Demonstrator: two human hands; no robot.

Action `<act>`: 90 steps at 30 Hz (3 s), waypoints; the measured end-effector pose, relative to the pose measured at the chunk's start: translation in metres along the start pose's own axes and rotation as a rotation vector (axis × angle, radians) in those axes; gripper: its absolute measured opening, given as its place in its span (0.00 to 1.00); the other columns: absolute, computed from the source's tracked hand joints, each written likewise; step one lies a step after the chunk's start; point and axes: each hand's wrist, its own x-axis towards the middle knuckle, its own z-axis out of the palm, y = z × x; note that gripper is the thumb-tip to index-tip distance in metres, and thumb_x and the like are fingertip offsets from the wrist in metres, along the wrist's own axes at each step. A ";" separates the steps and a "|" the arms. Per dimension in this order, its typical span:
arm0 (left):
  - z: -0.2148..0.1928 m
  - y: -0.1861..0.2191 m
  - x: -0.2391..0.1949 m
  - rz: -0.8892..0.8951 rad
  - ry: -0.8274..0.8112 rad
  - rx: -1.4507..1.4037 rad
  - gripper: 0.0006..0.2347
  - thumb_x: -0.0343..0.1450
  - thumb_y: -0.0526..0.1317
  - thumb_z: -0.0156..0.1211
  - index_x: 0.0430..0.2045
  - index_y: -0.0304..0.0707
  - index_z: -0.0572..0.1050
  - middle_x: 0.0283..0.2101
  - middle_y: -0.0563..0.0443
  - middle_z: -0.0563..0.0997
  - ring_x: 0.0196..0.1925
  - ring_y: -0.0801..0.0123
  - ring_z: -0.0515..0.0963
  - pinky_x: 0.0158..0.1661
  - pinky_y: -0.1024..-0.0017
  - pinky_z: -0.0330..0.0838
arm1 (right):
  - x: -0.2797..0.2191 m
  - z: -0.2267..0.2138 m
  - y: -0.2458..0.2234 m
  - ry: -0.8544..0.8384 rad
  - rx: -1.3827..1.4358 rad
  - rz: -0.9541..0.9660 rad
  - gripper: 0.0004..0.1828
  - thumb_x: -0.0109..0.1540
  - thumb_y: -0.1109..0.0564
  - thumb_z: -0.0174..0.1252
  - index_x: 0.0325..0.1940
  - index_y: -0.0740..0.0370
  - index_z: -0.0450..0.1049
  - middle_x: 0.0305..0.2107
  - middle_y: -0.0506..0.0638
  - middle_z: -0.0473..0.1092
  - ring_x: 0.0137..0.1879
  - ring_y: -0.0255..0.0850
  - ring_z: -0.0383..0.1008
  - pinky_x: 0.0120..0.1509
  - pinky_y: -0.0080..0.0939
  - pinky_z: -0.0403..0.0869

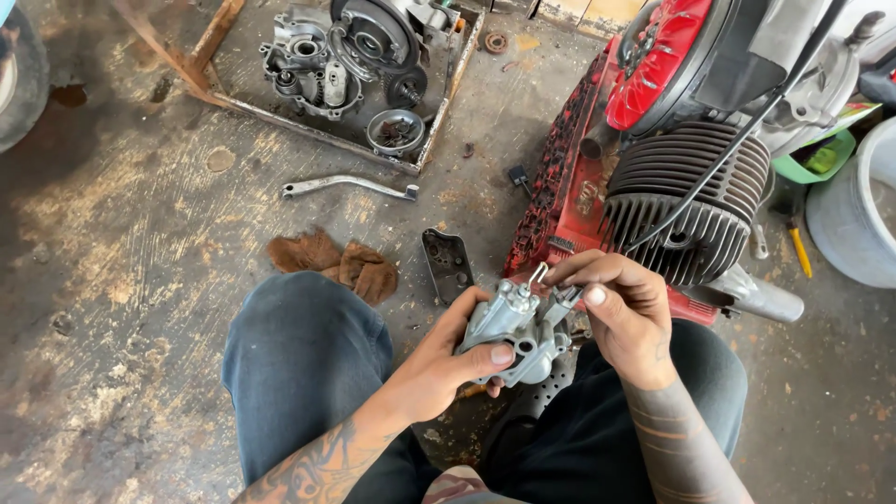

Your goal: Disassembling and inspecting a motorcycle carburetor using a screwdriver

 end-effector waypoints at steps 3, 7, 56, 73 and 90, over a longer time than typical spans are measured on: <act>-0.001 0.005 -0.005 -0.013 0.045 0.002 0.23 0.68 0.41 0.66 0.54 0.32 0.64 0.43 0.41 0.76 0.36 0.67 0.75 0.34 0.71 0.72 | -0.002 0.003 -0.004 -0.020 0.006 0.014 0.05 0.64 0.61 0.57 0.41 0.66 0.73 0.45 0.65 0.74 0.50 0.49 0.76 0.61 0.45 0.73; -0.004 0.011 -0.009 -0.054 0.108 0.009 0.23 0.67 0.39 0.65 0.53 0.31 0.64 0.44 0.39 0.78 0.34 0.66 0.75 0.33 0.71 0.71 | -0.003 0.008 -0.007 -0.013 -0.148 0.067 0.03 0.62 0.64 0.57 0.39 0.67 0.72 0.44 0.63 0.75 0.46 0.44 0.76 0.52 0.36 0.74; -0.034 0.024 -0.005 0.145 0.169 0.271 0.25 0.62 0.42 0.71 0.48 0.31 0.65 0.44 0.41 0.80 0.42 0.63 0.77 0.46 0.68 0.70 | 0.035 0.038 -0.040 0.352 -0.566 -0.081 0.05 0.63 0.69 0.55 0.44 0.74 0.70 0.43 0.63 0.76 0.41 0.41 0.75 0.47 0.32 0.73; -0.018 0.032 -0.007 0.645 -0.027 0.643 0.32 0.59 0.32 0.71 0.59 0.38 0.63 0.60 0.39 0.68 0.59 0.50 0.75 0.60 0.57 0.71 | 0.028 0.015 -0.041 0.344 0.003 -0.184 0.04 0.70 0.67 0.51 0.45 0.62 0.70 0.32 0.49 0.72 0.59 0.49 0.77 0.62 0.35 0.75; -0.002 0.023 -0.023 0.754 -0.050 0.575 0.28 0.63 0.34 0.65 0.58 0.40 0.61 0.59 0.37 0.66 0.61 0.52 0.71 0.62 0.55 0.67 | 0.009 0.003 -0.047 0.313 0.227 -0.171 0.05 0.67 0.69 0.52 0.46 0.67 0.70 0.40 0.61 0.74 0.56 0.50 0.79 0.52 0.33 0.82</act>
